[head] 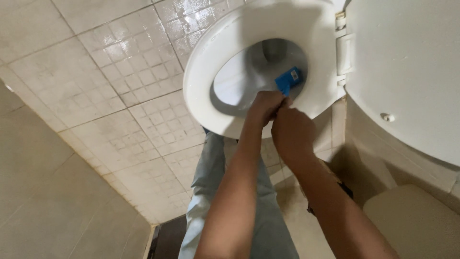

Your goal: The person uses a blue toilet brush to scrub the floor tiles and the base of the toilet. They then lift the toilet seat and scrub the inside of the toilet bowl thoroughly.

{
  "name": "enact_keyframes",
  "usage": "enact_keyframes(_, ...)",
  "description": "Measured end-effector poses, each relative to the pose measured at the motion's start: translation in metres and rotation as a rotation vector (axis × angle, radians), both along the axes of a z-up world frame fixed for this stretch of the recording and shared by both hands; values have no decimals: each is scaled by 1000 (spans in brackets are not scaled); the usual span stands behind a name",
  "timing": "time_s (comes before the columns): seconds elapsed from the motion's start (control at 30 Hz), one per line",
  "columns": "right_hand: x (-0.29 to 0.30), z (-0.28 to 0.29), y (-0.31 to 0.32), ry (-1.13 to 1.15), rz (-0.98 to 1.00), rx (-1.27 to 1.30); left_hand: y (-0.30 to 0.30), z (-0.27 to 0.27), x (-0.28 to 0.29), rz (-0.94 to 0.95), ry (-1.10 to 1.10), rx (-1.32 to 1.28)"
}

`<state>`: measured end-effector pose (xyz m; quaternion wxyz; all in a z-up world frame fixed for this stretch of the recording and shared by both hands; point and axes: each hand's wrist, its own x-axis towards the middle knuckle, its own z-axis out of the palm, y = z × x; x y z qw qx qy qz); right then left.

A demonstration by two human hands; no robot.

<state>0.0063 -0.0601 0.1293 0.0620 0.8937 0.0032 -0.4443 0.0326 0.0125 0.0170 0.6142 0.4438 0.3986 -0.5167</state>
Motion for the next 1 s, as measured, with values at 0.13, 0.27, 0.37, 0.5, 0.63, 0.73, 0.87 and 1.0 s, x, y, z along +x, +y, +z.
enact_keyframes(0.13,43,4,-8,-29,-192,77,-31,-51,1,161,75,-15)
enact_keyframes(0.27,38,-8,-6,-46,-262,107,-41,-101,-21,239,-32,58)
enact_keyframes(0.37,23,-3,2,-35,-250,128,-17,-61,-17,207,-44,58)
enact_keyframes(0.5,-48,-31,-10,-111,-121,167,20,-14,-34,218,108,-82)
enact_keyframes(0.63,-37,23,19,61,-231,151,31,7,-64,308,158,-150)
enact_keyframes(0.73,-32,45,19,143,-380,142,33,22,-74,385,169,-190)
enact_keyframes(0.87,-35,38,-13,85,-509,387,25,35,-71,285,-16,-118)
enact_keyframes(1.0,-33,19,-43,128,-964,571,1,28,-54,153,-221,30)
